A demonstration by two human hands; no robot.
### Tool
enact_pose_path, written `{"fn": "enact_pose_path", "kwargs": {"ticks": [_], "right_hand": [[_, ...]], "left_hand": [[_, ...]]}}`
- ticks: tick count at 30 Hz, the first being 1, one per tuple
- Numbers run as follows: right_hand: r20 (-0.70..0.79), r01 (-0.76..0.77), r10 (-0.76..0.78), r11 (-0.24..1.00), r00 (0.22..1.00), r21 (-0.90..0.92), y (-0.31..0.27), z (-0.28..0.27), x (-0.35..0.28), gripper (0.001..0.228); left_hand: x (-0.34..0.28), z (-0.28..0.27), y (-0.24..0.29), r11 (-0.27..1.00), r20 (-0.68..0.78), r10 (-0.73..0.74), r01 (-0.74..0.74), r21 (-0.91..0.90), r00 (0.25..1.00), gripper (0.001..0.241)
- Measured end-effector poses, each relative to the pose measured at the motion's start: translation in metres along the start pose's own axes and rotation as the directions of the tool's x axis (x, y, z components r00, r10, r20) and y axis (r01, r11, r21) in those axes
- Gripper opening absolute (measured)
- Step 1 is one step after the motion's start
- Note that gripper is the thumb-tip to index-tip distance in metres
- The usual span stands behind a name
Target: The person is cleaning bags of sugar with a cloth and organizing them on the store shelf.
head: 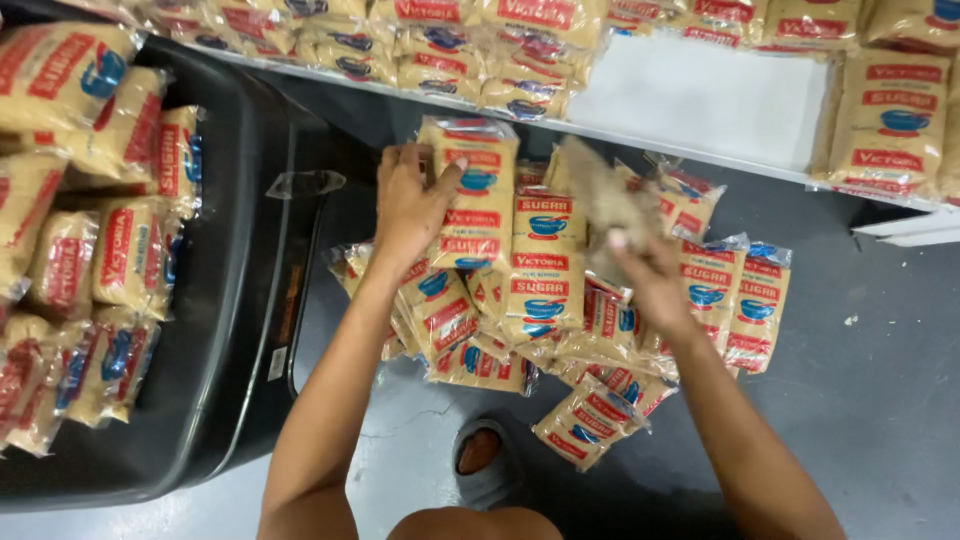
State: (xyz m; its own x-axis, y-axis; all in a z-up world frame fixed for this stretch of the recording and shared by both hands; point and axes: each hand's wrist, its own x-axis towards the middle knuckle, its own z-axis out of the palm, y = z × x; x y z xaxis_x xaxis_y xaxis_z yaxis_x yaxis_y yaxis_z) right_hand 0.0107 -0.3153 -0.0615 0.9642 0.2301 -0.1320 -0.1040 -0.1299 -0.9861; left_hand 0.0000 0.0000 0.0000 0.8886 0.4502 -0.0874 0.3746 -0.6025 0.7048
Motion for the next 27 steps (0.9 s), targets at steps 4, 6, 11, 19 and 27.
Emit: {"fn": "enact_pose_path", "kwargs": {"ticks": [4,6,11,19,27], "right_hand": [[0.153,0.192,-0.203,0.978,0.967,0.084,-0.045,0.038,0.005,0.044],[0.27,0.382,-0.335,0.912,0.903,-0.146,-0.047,0.041,0.01,0.057],[0.231,0.367,-0.358,0.93,0.905,0.006,-0.053,0.04,0.01,0.055],[0.381,0.546,-0.397,0.683,0.835,-0.485,-0.087,0.05,-0.065,0.066],[0.248,0.485,-0.476,0.478,0.844,-0.732,-0.04,0.045,0.025,0.048]], "left_hand": [[-0.007,0.027,0.009,0.943,-0.049,0.075,-0.087,-0.323,0.996,0.046],[-0.01,0.039,0.005,0.76,0.017,0.285,-0.215,-0.613,0.958,0.051],[-0.023,0.022,0.007,0.704,0.29,0.279,0.011,-0.71,0.916,0.058],[-0.029,0.058,0.048,0.396,0.547,-0.139,0.552,-0.734,0.826,0.072],[-0.058,0.041,0.103,0.641,0.602,-0.041,0.483,-0.597,0.798,0.112]]}}
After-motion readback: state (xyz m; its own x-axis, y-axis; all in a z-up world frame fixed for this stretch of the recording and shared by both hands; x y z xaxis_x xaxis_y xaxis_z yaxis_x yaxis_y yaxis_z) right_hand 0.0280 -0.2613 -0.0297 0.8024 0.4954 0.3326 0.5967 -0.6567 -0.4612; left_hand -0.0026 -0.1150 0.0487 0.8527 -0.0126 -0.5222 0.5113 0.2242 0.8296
